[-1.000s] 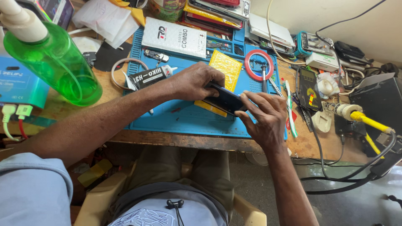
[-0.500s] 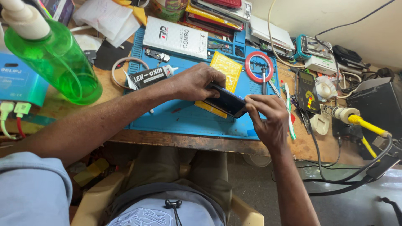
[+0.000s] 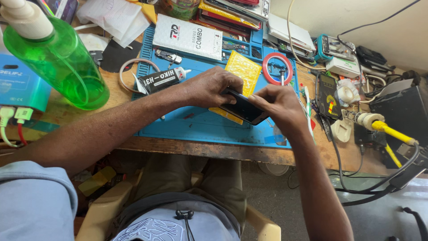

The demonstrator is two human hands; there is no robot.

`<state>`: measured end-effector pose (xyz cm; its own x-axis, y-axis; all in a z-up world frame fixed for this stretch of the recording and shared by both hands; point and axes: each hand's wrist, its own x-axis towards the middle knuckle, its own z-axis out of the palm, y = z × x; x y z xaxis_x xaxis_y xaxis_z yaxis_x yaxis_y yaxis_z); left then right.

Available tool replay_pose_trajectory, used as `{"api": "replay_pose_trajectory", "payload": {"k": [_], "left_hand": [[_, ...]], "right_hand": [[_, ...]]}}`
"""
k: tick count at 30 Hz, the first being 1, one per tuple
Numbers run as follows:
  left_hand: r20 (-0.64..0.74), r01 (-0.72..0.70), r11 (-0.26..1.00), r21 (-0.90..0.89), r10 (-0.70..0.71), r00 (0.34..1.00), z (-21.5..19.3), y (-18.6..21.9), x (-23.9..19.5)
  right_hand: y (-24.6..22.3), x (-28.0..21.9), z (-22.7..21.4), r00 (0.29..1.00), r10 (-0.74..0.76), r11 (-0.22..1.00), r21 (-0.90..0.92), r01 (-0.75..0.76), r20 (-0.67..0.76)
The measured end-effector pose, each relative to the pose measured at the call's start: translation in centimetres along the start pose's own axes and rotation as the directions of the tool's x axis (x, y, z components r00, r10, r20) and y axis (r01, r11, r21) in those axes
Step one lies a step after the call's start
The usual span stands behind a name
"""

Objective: The person cleans the edges and screen of a disassembled smartphone with a cloth, then uses a metal spudger to pry and separate the screen from the frame. They handle the phone and tools on a cluttered workbench.

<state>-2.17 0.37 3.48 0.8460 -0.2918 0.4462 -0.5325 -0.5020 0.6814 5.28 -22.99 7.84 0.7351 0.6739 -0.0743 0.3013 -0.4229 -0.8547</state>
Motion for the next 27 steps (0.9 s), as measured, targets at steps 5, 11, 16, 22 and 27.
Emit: {"api": "replay_pose_trajectory", "payload": {"k": [5, 11, 16, 22, 27], "left_hand": [[0.031, 0.038, 0.999, -0.017, -0.038, 0.999, 0.0, 0.0, 0.1], [0.016, 0.021, 1.000, -0.006, -0.021, 1.000, 0.1, 0.1, 0.1], [-0.020, -0.052, 0.999, 0.007, 0.052, 0.998, 0.4, -0.3, -0.1], [-0.043, 0.025, 0.978, -0.209, -0.035, 0.998, 0.7, -1.8, -0.6], [-0.050, 0.137, 0.682, -0.718, -0.247, 0.968, 2.0, -2.5, -1.2]], "right_hand": [[1.4, -2.3, -3.1, 0.989, -0.141, 0.990, -0.016, 0.142, 0.032], [-0.2, -0.7, -0.9, 0.997, -0.070, 0.994, -0.080, 0.071, 0.012], [-1.2, 0.2, 1.1, 0.993, -0.112, 0.967, -0.234, 0.101, -0.037], [1.0, -1.4, -1.3, 0.994, -0.073, 0.978, 0.202, 0.055, 0.085], [1.2, -1.5, -1.8, 0.993, -0.082, 0.979, 0.191, 0.064, 0.089]]}}
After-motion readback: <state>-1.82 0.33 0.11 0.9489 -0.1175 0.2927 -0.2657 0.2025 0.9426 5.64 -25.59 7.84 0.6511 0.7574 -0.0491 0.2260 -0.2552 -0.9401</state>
